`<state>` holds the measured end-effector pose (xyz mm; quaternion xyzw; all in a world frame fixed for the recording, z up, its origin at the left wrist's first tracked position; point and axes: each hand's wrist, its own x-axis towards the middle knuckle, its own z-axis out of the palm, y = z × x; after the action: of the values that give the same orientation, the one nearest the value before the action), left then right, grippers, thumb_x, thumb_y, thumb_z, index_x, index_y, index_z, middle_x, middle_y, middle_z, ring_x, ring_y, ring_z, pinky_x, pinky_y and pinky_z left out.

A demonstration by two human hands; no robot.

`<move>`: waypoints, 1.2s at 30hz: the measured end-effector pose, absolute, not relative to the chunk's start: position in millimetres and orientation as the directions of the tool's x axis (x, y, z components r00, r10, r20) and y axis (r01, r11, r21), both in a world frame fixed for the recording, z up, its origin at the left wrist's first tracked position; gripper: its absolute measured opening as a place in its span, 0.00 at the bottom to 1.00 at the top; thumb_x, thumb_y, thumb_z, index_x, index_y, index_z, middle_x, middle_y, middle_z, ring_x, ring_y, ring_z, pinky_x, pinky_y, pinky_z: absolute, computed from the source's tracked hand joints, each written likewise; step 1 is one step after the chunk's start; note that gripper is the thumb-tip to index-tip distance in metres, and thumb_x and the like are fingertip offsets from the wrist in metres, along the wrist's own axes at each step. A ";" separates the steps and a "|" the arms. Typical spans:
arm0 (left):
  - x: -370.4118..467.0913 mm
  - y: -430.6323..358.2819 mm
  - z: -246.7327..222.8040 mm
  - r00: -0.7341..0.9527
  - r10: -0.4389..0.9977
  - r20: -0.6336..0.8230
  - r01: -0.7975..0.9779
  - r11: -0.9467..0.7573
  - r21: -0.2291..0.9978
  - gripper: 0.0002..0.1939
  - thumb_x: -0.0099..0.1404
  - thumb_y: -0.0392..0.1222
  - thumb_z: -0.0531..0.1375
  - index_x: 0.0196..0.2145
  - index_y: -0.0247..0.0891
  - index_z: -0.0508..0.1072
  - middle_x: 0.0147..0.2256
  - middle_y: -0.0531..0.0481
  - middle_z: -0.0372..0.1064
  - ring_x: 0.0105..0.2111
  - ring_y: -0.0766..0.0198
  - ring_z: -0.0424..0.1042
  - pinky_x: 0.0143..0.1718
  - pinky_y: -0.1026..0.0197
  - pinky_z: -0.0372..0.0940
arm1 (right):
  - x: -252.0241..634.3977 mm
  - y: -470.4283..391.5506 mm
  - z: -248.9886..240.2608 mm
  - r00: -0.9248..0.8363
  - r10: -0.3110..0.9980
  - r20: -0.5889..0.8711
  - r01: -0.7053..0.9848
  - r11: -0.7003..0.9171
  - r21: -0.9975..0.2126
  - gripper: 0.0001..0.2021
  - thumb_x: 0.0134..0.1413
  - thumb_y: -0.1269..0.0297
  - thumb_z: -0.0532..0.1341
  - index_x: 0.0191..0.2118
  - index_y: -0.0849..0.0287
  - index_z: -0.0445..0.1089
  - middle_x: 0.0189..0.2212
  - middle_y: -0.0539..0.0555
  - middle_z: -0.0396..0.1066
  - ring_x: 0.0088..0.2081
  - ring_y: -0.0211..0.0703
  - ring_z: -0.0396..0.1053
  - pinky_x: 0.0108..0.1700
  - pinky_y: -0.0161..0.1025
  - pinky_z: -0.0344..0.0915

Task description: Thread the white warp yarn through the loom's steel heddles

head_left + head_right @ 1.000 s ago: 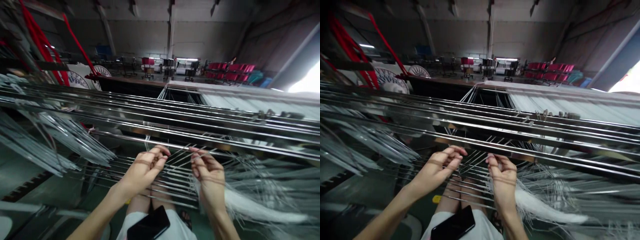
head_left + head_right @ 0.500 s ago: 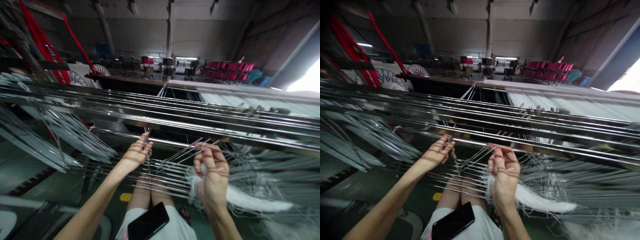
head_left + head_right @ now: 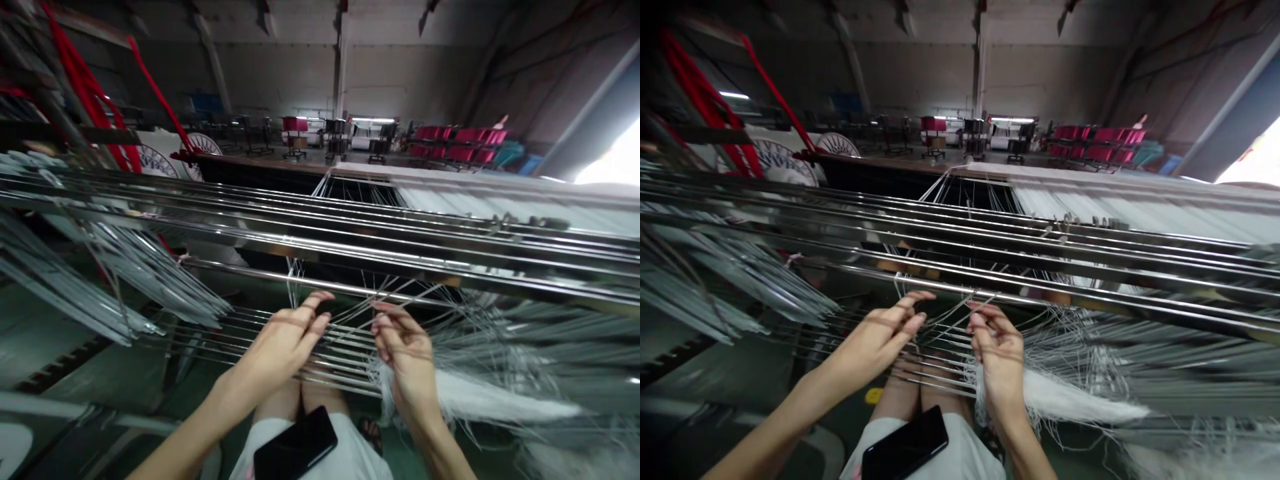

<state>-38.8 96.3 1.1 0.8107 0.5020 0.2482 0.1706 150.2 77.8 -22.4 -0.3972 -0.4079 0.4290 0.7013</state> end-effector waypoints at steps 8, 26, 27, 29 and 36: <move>-41.5 125.3 -11.3 0.169 0.922 0.348 0.761 -0.347 0.549 0.19 0.67 0.39 0.49 0.54 0.34 0.66 0.38 0.44 0.73 0.38 0.60 0.73 0.44 0.62 0.65 | 152.0 66.7 -22.8 0.334 0.911 0.243 -0.282 0.342 -0.896 0.04 0.53 0.64 0.64 0.35 0.56 0.73 0.26 0.49 0.70 0.18 0.27 0.53 0.17 0.27 0.48; -8.6 63.6 26.9 0.751 0.600 0.276 0.397 -0.744 0.538 0.08 0.66 0.35 0.49 0.29 0.38 0.64 0.26 0.54 0.64 0.26 0.69 0.63 0.28 0.66 0.54 | 147.0 74.8 -12.5 0.000 0.973 0.230 -0.197 0.226 -0.954 0.14 0.54 0.63 0.63 0.47 0.54 0.70 0.26 0.47 0.63 0.23 0.30 0.56 0.21 0.27 0.52; -8.2 57.9 30.7 0.767 0.579 0.279 0.371 -0.754 0.542 0.08 0.66 0.34 0.50 0.29 0.38 0.64 0.26 0.54 0.64 0.25 0.69 0.62 0.28 0.66 0.53 | 148.8 74.4 -12.3 -0.022 0.973 0.228 -0.181 0.221 -0.958 0.15 0.54 0.63 0.63 0.48 0.54 0.70 0.26 0.48 0.63 0.24 0.30 0.58 0.22 0.27 0.53; -12.7 49.9 36.2 0.741 0.595 0.310 0.329 -0.725 0.606 0.09 0.66 0.33 0.48 0.29 0.38 0.63 0.24 0.54 0.62 0.24 0.70 0.61 0.27 0.67 0.54 | 154.3 72.1 -15.9 0.017 0.974 0.224 -0.144 0.224 -0.964 0.14 0.54 0.63 0.63 0.48 0.54 0.71 0.27 0.48 0.65 0.26 0.32 0.60 0.24 0.27 0.55; -2.8 40.1 31.8 0.758 0.603 0.249 0.408 -0.736 0.540 0.07 0.66 0.35 0.49 0.32 0.40 0.65 0.28 0.52 0.67 0.27 0.67 0.66 0.30 0.66 0.58 | 149.6 77.2 -21.7 0.139 0.969 0.203 -0.220 0.231 -0.948 0.07 0.51 0.61 0.65 0.33 0.58 0.75 0.37 0.56 0.74 0.19 0.28 0.51 0.17 0.29 0.47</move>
<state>-2.8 40.1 31.8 0.9079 0.2785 0.2090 0.2335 149.6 77.2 -21.7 -0.4072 -0.4599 0.4679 0.6355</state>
